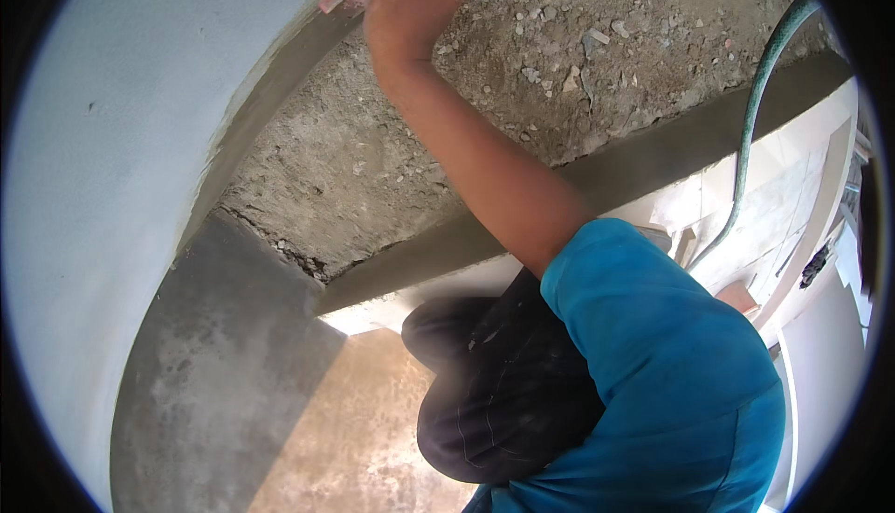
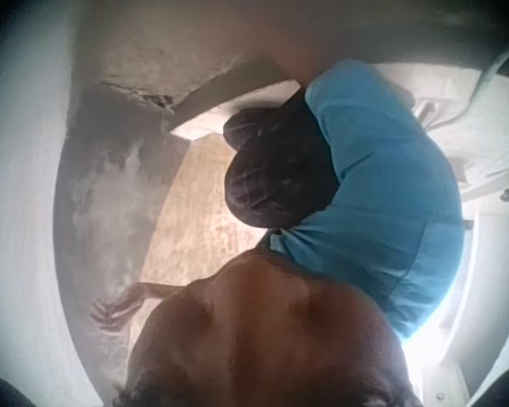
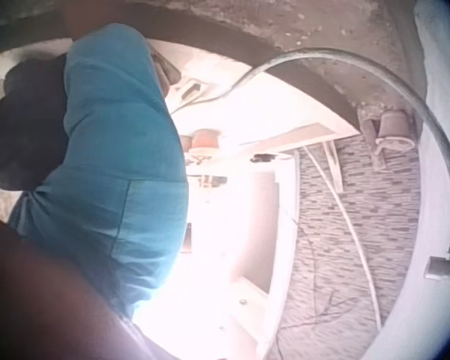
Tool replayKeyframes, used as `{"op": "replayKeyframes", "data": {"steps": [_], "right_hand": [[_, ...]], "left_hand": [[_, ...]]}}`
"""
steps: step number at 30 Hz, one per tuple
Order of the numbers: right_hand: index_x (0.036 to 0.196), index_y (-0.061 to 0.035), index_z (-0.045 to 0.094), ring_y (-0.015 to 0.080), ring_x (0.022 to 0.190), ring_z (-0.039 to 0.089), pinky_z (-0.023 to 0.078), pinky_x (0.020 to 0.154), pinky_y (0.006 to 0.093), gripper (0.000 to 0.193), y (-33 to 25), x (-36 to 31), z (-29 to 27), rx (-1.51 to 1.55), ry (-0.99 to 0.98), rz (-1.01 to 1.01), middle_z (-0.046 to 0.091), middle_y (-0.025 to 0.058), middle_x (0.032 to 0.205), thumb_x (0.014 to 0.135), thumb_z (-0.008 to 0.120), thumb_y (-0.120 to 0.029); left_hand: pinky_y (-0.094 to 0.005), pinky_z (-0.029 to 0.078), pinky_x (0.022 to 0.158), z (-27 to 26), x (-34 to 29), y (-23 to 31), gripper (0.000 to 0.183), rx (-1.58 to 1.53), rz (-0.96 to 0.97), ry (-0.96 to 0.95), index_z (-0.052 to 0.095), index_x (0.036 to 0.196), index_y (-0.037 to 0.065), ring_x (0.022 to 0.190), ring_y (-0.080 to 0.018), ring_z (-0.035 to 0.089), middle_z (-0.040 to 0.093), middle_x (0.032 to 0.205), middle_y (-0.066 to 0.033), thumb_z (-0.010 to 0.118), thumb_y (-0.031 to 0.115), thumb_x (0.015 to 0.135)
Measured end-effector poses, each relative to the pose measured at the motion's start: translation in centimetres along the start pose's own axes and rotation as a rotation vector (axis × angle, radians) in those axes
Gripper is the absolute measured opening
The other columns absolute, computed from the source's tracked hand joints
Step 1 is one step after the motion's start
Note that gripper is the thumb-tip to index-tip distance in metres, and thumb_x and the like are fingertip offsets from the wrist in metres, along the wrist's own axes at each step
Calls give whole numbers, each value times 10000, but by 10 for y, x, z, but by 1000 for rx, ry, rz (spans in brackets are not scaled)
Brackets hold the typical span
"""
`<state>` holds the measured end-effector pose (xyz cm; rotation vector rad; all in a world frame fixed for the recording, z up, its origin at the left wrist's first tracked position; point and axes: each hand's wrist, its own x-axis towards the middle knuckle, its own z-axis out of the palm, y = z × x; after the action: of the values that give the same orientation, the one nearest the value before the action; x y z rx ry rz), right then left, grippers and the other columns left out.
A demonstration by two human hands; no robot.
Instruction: The person smooths a wet concrete floor using a wooden float and a sponge. They repeatedly rub the surface to level it and occasionally dip the sponge in a bucket of water to clean the tool.
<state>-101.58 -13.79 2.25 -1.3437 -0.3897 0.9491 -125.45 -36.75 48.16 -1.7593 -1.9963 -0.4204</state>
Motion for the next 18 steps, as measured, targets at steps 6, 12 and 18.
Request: {"op": "replayKeyframes", "data": {"steps": [6, 12, 18], "right_hand": [[1285, -17, 262, 356, 1054, 569, 505, 835, 492, 333, 21, -114, 50, -152, -96, -48, 383, 267, 1248, 1003, 433, -64], [1295, -16, 266, 376, 1015, 596, 517, 781, 469, 365, 13, -54, 27, -231, 57, -202, 423, 245, 1204, 984, 452, -60], [1262, -16, 295, 373, 1039, 603, 508, 845, 488, 302, -3, -5, 9, -137, 115, -64, 452, 227, 1198, 999, 434, -69]], "left_hand": [[-458, 459, 1006, 138, -172, 51, 502, -286, -272, -727, 333, 1498, -12, 1169, -347, 586, 524, 1361, -248, 467, 210, 1069], [-431, 457, 963, 104, -300, 93, 364, -417, -549, -974, 516, 1345, -49, 1113, -314, 598, 629, 1228, -206, 533, 128, 1028], [-429, 392, 1045, 112, -325, 86, 395, -434, -671, -876, 502, 1337, -44, 1217, -324, 526, 560, 1325, -213, 550, 205, 1034]]}}
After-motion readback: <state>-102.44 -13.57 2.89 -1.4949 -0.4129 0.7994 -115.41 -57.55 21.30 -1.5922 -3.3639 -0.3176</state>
